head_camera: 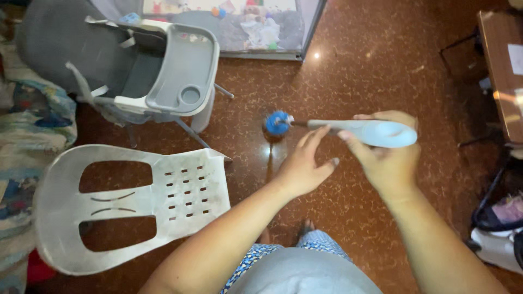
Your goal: The person mops the floor using a mop, starting near a bucket. They move a plastic chair and a high chair to mop underneath them, and open a door to clean the area.
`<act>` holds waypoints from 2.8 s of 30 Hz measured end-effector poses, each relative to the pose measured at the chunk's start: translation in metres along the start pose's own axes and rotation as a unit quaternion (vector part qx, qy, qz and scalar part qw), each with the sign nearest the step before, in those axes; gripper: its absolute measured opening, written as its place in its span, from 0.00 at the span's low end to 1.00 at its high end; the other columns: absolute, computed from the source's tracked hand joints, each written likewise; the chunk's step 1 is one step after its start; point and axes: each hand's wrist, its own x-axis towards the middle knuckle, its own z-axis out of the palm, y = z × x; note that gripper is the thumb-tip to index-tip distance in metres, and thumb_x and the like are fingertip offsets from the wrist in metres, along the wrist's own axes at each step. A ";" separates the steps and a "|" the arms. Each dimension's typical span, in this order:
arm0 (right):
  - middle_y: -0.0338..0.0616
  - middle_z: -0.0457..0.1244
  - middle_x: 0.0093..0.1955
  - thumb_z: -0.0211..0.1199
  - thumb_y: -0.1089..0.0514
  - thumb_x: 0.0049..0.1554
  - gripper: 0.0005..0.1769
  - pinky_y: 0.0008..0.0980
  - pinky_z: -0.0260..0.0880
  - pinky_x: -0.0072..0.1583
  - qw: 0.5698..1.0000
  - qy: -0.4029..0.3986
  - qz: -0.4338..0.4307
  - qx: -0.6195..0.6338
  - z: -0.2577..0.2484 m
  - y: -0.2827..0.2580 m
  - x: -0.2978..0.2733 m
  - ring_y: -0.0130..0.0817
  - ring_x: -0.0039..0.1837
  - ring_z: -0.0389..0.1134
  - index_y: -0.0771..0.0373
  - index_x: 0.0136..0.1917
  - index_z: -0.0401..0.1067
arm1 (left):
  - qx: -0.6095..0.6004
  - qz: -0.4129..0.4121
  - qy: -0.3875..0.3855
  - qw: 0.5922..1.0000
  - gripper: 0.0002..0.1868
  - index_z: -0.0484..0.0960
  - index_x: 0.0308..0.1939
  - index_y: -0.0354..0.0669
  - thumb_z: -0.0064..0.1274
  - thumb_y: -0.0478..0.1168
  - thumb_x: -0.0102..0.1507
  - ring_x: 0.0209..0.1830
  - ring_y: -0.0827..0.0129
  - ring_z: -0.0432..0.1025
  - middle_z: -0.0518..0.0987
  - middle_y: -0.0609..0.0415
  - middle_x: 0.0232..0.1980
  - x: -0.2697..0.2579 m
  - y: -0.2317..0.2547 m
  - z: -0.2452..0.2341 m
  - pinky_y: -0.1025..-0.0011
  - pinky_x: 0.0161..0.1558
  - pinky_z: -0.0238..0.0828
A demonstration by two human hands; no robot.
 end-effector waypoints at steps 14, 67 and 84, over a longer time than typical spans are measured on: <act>0.54 0.68 0.58 0.69 0.57 0.53 0.16 0.44 0.71 0.61 0.979 -0.168 -0.007 -0.115 0.053 0.110 0.012 0.53 0.59 0.71 0.62 0.55 0.76 | 0.110 0.139 0.117 0.977 0.19 0.80 0.56 0.48 0.54 0.35 0.59 0.61 0.42 0.72 0.74 0.43 0.66 0.129 -0.077 0.035 0.55 0.61 0.70; 0.51 0.64 0.43 0.69 0.59 0.49 0.14 0.42 0.71 0.48 0.977 -0.165 -0.131 -0.037 0.073 0.242 0.236 0.49 0.45 0.69 0.64 0.49 0.74 | 0.153 0.182 0.120 0.964 0.02 0.75 0.35 0.46 0.48 0.39 0.60 0.48 0.52 0.73 0.79 0.50 0.39 0.377 -0.031 -0.030 0.52 0.55 0.64; 0.50 0.62 0.40 0.69 0.58 0.47 0.14 0.44 0.69 0.44 0.976 -0.174 -0.126 -0.025 0.214 0.169 0.235 0.51 0.42 0.67 0.63 0.46 0.73 | 0.222 0.218 0.150 0.939 0.02 0.73 0.35 0.46 0.48 0.39 0.60 0.58 0.48 0.72 0.79 0.47 0.45 0.338 -0.125 -0.154 0.45 0.60 0.61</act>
